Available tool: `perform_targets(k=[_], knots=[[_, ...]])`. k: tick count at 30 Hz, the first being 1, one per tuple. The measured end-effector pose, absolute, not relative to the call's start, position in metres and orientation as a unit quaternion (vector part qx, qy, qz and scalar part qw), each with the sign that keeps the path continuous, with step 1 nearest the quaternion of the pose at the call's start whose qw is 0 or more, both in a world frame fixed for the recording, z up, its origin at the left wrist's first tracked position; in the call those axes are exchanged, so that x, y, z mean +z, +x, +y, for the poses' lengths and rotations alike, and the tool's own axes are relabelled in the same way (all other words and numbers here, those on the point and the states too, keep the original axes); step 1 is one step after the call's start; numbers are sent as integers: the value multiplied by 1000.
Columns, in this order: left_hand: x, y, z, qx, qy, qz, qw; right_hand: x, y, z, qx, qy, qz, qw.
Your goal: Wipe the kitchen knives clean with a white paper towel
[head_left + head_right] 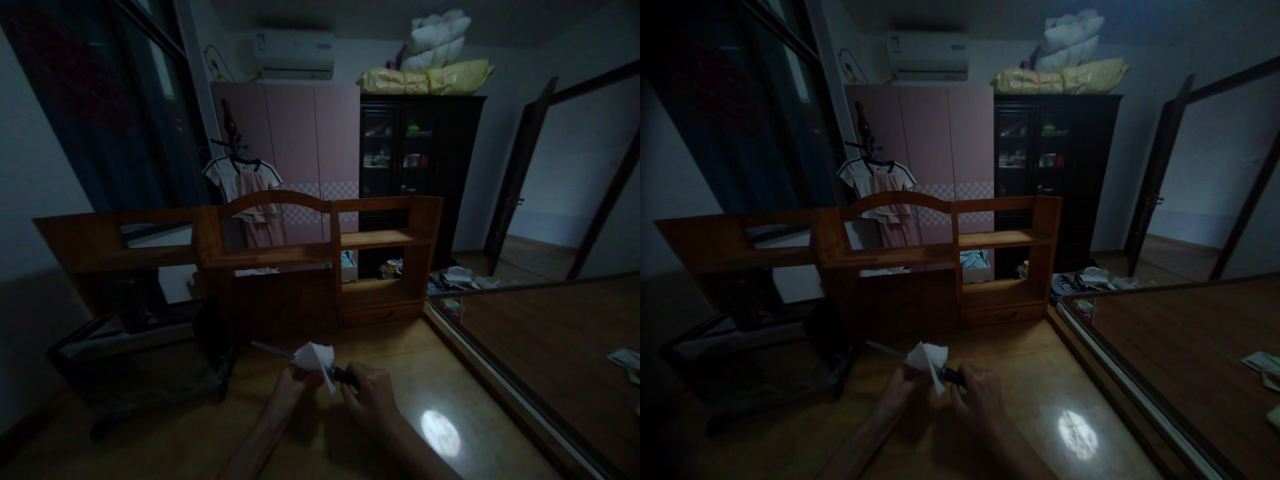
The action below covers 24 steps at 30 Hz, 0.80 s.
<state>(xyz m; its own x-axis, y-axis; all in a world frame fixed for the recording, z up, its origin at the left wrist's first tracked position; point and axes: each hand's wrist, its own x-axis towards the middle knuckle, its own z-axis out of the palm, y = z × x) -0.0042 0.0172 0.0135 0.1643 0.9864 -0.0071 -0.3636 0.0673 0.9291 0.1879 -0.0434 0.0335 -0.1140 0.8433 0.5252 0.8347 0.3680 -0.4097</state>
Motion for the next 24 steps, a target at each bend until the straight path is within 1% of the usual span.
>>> perform_targets(k=[7,18,24], knots=[[20,-10,15,607,328,355,631,35,187,-43,9,-569,-742,355],[11,-41,39,653,258,380,603,40,190,-43,-10,-565,-749,347],[8,-54,49,680,223,368,594,43,192,-41,-16,-558,-758,337]])
